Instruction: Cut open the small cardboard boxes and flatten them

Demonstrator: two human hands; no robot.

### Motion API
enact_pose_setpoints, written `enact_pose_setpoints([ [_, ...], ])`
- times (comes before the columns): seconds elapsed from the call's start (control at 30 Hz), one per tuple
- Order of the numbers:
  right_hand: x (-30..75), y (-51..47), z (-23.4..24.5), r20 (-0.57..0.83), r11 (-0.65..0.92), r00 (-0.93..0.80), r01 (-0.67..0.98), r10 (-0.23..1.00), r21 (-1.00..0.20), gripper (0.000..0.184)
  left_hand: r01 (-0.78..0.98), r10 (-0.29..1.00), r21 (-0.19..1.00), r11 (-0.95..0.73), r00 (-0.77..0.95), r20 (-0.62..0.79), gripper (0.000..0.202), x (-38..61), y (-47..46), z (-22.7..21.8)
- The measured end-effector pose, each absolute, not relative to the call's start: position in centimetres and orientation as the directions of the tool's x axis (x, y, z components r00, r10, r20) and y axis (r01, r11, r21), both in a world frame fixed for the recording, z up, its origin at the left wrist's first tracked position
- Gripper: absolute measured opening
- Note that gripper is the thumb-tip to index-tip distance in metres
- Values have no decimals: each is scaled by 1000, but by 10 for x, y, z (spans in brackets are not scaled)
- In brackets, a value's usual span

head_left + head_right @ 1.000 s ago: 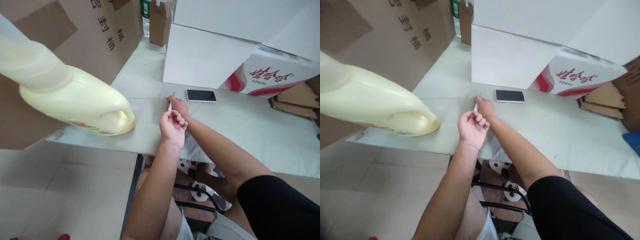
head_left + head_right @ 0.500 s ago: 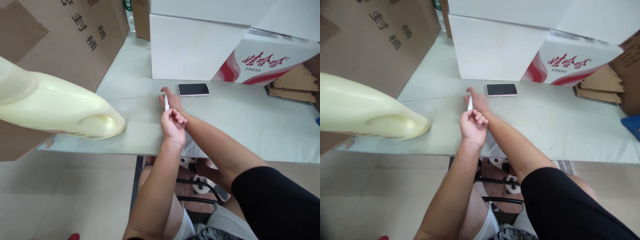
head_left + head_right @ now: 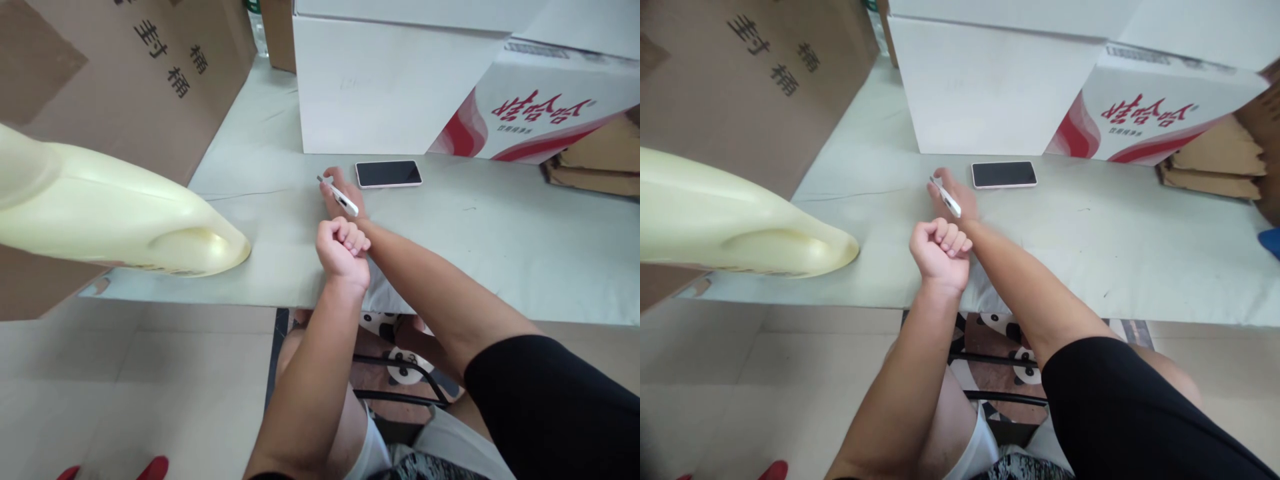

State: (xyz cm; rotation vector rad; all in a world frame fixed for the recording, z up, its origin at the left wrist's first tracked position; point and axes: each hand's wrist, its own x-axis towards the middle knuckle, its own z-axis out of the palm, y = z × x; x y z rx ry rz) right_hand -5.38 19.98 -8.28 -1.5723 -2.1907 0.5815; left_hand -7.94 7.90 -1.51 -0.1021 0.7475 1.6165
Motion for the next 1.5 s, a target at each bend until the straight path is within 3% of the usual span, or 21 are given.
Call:
enact_pose_setpoints([
  [0.13, -53, 203, -85, 110, 316, -305, 793, 946, -520, 35, -848, 729, 461, -262, -487, -481, 41, -86, 82, -15],
  [0.43, -51, 211, -100, 167, 404, -373, 765, 913, -501, 39, -976, 745, 209, -57, -181, -642, 36, -91, 81, -18],
  [0.6, -52, 214, -108, 193, 425, -380, 768, 905, -480, 44, -976, 754, 208, -63, -184, -631, 37, -93, 79, -16],
  [1.5, -53, 218, -112, 215, 448, -395, 738, 893, -505, 36, -980, 770, 197, -35, -152, -620, 38, -93, 81, -17],
])
